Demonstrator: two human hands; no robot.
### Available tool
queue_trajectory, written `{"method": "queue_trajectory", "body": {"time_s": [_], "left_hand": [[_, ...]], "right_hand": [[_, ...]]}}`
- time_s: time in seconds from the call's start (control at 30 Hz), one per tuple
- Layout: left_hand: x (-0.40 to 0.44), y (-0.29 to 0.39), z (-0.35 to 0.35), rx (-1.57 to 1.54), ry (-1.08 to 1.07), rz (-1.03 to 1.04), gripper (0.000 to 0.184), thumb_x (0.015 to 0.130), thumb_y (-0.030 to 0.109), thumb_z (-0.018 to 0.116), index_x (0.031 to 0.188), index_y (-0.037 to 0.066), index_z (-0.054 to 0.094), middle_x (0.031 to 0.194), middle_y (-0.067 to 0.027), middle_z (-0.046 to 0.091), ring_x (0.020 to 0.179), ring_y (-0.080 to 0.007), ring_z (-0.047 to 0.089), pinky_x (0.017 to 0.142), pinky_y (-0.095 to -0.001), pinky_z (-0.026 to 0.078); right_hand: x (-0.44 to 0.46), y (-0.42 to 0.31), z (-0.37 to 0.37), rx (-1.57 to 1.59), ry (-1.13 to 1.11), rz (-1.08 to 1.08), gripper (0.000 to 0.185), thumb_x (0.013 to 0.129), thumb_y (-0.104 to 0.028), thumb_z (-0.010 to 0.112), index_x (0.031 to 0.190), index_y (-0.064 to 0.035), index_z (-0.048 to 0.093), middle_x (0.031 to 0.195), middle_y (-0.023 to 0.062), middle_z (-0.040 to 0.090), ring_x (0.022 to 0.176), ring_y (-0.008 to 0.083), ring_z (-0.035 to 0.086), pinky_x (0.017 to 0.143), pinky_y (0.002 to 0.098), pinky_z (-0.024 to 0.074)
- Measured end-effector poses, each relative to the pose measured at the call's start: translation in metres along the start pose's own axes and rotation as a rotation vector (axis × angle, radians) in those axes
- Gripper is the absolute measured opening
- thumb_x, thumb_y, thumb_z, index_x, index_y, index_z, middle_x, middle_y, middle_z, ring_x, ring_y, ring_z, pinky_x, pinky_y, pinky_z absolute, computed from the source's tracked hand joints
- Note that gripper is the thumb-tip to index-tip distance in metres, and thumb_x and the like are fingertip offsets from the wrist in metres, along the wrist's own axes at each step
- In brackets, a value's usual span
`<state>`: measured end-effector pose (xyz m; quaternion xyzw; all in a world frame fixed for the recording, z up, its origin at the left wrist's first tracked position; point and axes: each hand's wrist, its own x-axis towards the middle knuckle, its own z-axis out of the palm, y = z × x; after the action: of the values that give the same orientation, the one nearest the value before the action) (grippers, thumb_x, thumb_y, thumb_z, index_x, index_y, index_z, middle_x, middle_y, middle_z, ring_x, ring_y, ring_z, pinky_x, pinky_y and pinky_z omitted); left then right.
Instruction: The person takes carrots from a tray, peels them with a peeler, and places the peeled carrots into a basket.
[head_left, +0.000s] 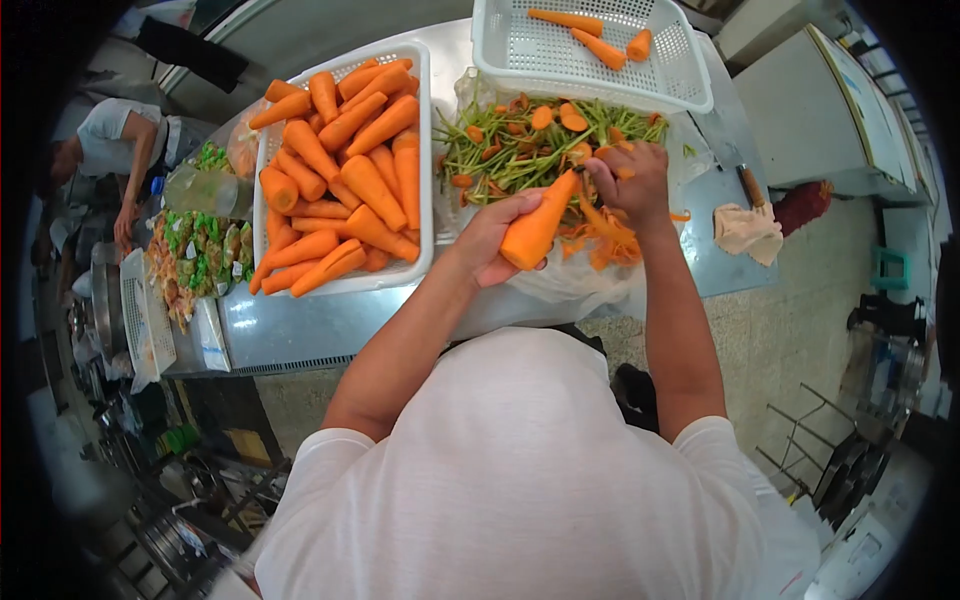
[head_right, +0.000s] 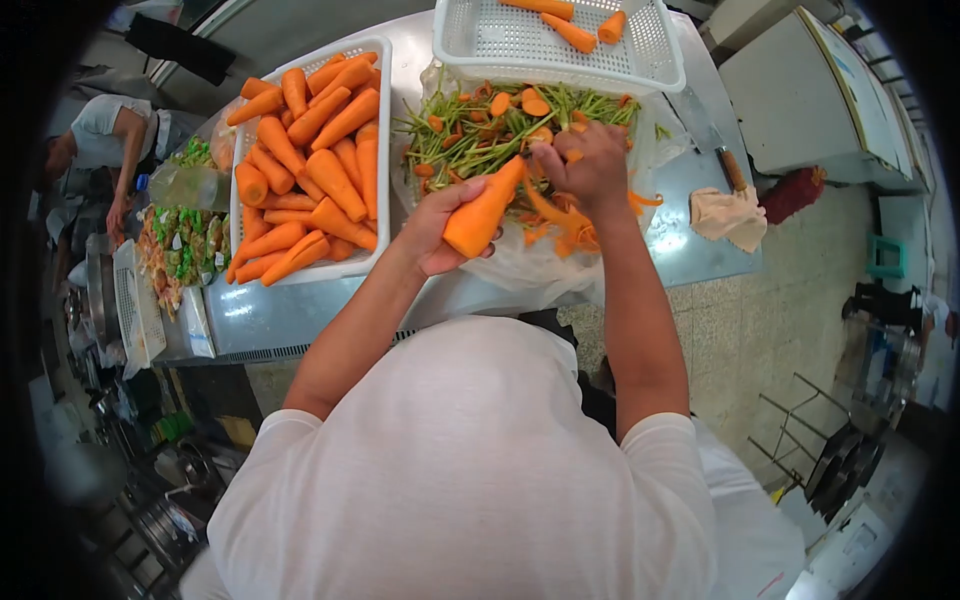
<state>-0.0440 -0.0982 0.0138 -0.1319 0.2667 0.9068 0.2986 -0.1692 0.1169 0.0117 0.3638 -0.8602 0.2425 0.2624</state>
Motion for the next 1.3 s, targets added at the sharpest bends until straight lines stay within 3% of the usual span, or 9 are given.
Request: {"method": "queue_trajectory", "body": {"time_s": [0.2, 0.27, 0.43, 0.5, 0.6, 0.7, 0.87, 1.03, 1.3], "left_hand": [[0.029, -0.029, 0.024, -0.132, 0.122, 0.161, 0.039, 0.101, 0.034, 0.051, 0.133, 0.011, 0.049, 0.098, -0.0119, 0.065, 0.085, -0.0283, 0.067, 0.069, -0.0456, 0.059], [0.045, -0.040, 0.018, -0.222, 0.200, 0.241, 0.037, 0.102, 0.031, 0.047, 0.133, 0.011, 0.049, 0.100, -0.0134, 0.066, 0.088, -0.0303, 0.067, 0.072, -0.0469, 0.060], [0.054, -0.053, 0.036, -0.274, 0.319, 0.313, 0.037, 0.101, 0.028, 0.045, 0.133, 0.010, 0.050, 0.105, -0.0128, 0.066, 0.090, -0.0289, 0.068, 0.071, -0.0460, 0.059], [0.042, -0.056, 0.024, -0.163, 0.074, 0.242, 0.038, 0.100, 0.028, 0.047, 0.134, 0.010, 0.050, 0.115, -0.0125, 0.064, 0.093, -0.0280, 0.067, 0.070, -0.0458, 0.059], [0.035, -0.056, 0.037, -0.155, 0.034, 0.305, 0.037, 0.100, 0.029, 0.048, 0.131, 0.008, 0.051, 0.108, -0.0084, 0.063, 0.091, -0.0213, 0.066, 0.067, -0.0395, 0.059], [0.043, -0.057, 0.050, -0.174, 0.252, 0.350, 0.035, 0.100, 0.030, 0.050, 0.127, 0.008, 0.054, 0.108, -0.0075, 0.063, 0.090, -0.0210, 0.067, 0.065, -0.0409, 0.060], [0.039, -0.052, 0.032, -0.239, 0.229, 0.279, 0.037, 0.099, 0.031, 0.054, 0.129, 0.009, 0.053, 0.104, -0.0093, 0.064, 0.088, -0.0245, 0.067, 0.066, -0.0423, 0.059], [0.021, -0.038, 0.015, -0.133, 0.041, 0.207, 0.041, 0.098, 0.030, 0.053, 0.135, 0.011, 0.051, 0.102, -0.0109, 0.066, 0.085, -0.0258, 0.068, 0.067, -0.0428, 0.059], [0.030, -0.023, 0.010, -0.156, 0.149, 0.235, 0.045, 0.096, 0.020, 0.047, 0.140, 0.009, 0.046, 0.106, -0.0072, 0.062, 0.086, -0.0200, 0.068, 0.065, -0.0405, 0.060]], "right_hand": [[-0.002, 0.039, -0.017, -0.021, -0.148, 0.156, 0.039, 0.087, -0.047, 0.070, 0.064, -0.0164, 0.066, 0.064, -0.0003, 0.059, 0.068, 0.0226, 0.055, 0.072, 0.0394, 0.0383], [-0.008, 0.023, -0.015, 0.206, -0.036, -0.084, 0.039, 0.084, -0.050, 0.072, 0.064, -0.0165, 0.064, 0.065, 0.0004, 0.058, 0.067, 0.0231, 0.055, 0.072, 0.0397, 0.0385], [-0.003, 0.026, -0.006, 0.400, -0.016, -0.271, 0.040, 0.081, -0.048, 0.074, 0.063, -0.0156, 0.062, 0.064, 0.0008, 0.056, 0.065, 0.0236, 0.054, 0.070, 0.0396, 0.0383], [0.004, 0.056, 0.004, 0.343, -0.007, -0.275, 0.040, 0.082, -0.048, 0.074, 0.063, -0.0153, 0.062, 0.065, 0.0004, 0.056, 0.065, 0.0234, 0.054, 0.071, 0.0393, 0.0390], [0.016, 0.070, -0.001, 0.037, -0.104, -0.109, 0.038, 0.080, -0.046, 0.076, 0.061, -0.0162, 0.061, 0.065, -0.0004, 0.055, 0.067, 0.0228, 0.055, 0.074, 0.0392, 0.0410], [0.009, 0.039, -0.024, 0.191, -0.103, -0.097, 0.035, 0.077, -0.043, 0.077, 0.060, -0.0169, 0.061, 0.067, -0.0008, 0.056, 0.068, 0.0222, 0.055, 0.076, 0.0392, 0.0416], [-0.001, 0.014, 0.001, 0.405, -0.014, -0.341, 0.031, 0.077, -0.041, 0.078, 0.062, -0.0174, 0.064, 0.066, -0.0004, 0.056, 0.068, 0.0210, 0.055, 0.075, 0.0383, 0.0404], [0.018, 0.048, 0.007, -0.064, -0.102, -0.051, 0.029, 0.076, -0.038, 0.079, 0.064, -0.0165, 0.064, 0.067, 0.0019, 0.057, 0.070, 0.0228, 0.056, 0.074, 0.0394, 0.0403], [0.010, -0.032, -0.004, 0.273, -0.055, -0.273, 0.035, 0.085, -0.037, 0.073, 0.059, -0.0149, 0.065, 0.056, 0.0005, 0.054, 0.068, 0.0234, 0.056, 0.074, 0.0394, 0.0401]]}}
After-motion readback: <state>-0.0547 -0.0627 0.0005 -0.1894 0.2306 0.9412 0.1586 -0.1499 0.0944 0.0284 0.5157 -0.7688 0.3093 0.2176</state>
